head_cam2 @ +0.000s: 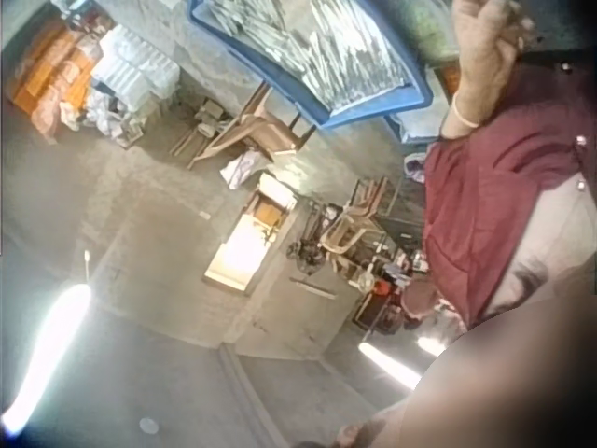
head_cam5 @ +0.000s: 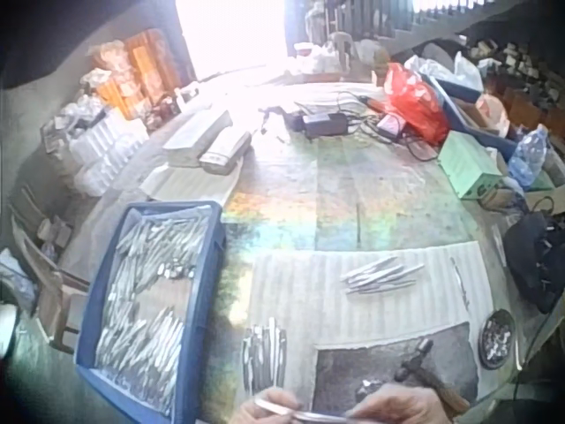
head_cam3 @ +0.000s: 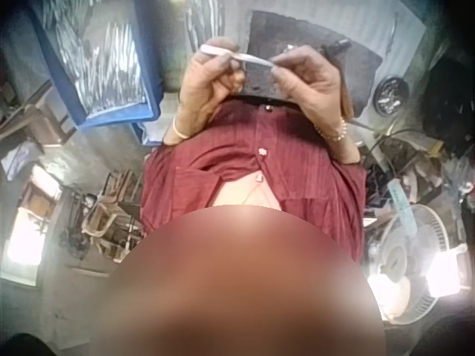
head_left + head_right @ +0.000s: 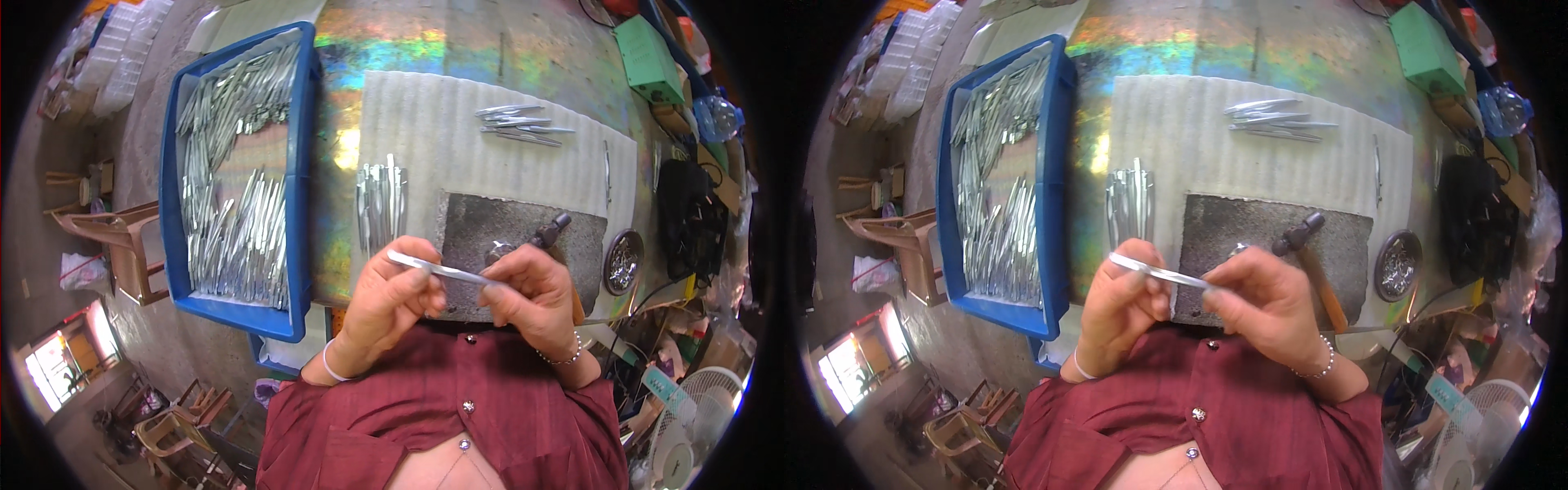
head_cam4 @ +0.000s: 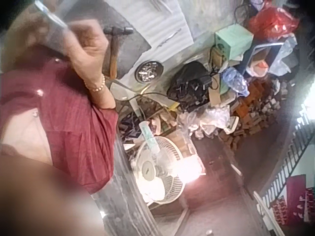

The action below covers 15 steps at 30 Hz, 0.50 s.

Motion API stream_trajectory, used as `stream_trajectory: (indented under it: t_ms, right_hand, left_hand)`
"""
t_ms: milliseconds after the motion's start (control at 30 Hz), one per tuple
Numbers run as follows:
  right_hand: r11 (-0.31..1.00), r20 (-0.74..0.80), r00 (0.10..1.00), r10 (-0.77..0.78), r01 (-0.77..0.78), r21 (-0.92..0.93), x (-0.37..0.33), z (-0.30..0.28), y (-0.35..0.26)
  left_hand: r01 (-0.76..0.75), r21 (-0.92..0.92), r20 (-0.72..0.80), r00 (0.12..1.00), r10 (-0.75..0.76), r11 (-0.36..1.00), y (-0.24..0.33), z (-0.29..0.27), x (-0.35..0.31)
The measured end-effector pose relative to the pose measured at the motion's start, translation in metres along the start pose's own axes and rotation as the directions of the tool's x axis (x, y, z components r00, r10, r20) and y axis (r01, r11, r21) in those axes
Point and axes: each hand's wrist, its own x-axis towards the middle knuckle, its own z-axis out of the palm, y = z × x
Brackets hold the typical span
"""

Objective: Stamping markings onto metal rods using a hammer and a punch tool on an anvil.

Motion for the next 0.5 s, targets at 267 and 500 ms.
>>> stream_trajectory:
  t_ms: [267,500]
  right_hand:
    - [0.873,0.121,0.985,-0.126,0.167,-0.458,-0.007,-0.01,-0.002]
    - [0.818,-0.054,0.978,-0.201,0.137,-0.559,-0.03,-0.027,-0.007]
  left_hand:
    - [-0.207,0.861,-0.085,0.842,0.532,0.465,0.041,0.012,-0.011]
    - [0.099,0.873,0.248,0.754,0.609,-0.478,0.037,-0.02,0.038]
